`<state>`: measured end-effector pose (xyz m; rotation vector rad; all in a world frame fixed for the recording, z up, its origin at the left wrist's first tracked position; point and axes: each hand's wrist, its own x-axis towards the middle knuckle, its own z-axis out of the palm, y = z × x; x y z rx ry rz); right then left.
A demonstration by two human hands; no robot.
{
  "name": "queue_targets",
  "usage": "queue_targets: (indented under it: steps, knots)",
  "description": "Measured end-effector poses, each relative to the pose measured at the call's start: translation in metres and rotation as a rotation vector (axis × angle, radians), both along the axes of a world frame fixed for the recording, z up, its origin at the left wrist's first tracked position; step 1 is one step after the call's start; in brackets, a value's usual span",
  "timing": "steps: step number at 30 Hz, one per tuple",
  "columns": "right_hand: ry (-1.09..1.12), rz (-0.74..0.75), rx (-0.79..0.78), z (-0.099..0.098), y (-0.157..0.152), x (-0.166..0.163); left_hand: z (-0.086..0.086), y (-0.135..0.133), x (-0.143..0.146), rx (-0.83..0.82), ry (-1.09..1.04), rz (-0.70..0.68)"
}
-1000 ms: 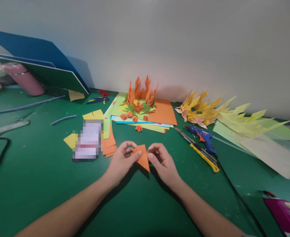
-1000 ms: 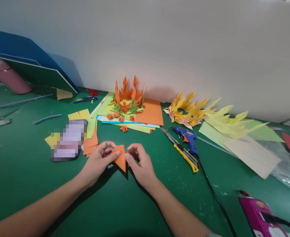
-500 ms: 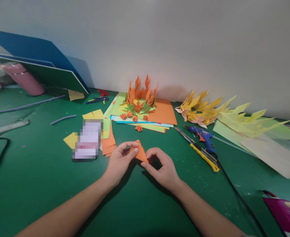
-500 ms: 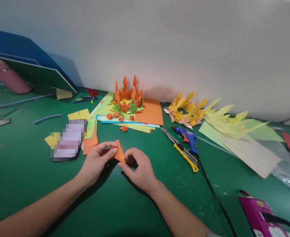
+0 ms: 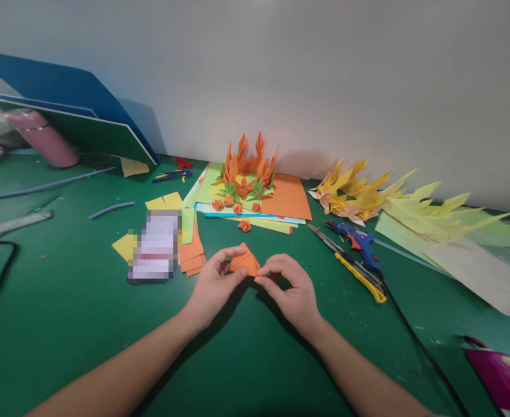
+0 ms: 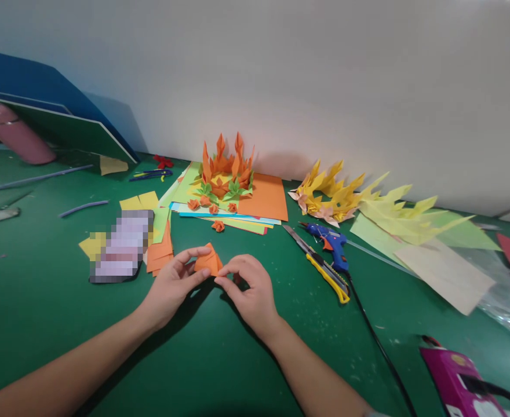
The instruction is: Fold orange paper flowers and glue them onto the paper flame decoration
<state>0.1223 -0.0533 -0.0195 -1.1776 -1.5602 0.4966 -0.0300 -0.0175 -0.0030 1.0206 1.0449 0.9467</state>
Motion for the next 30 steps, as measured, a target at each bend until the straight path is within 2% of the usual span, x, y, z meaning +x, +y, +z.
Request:
queue_targets:
  steps: [8,18,25,30]
  knots:
    - [0.035,-0.017,-0.079,-0.0025,0.0021,-0.0004,0.0025,0.0002,0.0012,0.0,0.018,-0.002]
    - [-0.025,-0.027,0.001,-0.0044,0.0003,0.0006,0.003,-0.0006,0.0011,-0.02,0.093,-0.055]
    - [-0.084,-0.039,-0.009,-0.0056,0.0017,0.0012,0.0006,0.0006,0.0009,-0.045,0.074,-0.025]
    - [-0.082,-0.038,-0.014,-0.006,0.0019,0.0002,0.0013,0.0,0.0009,-0.009,0.09,-0.078]
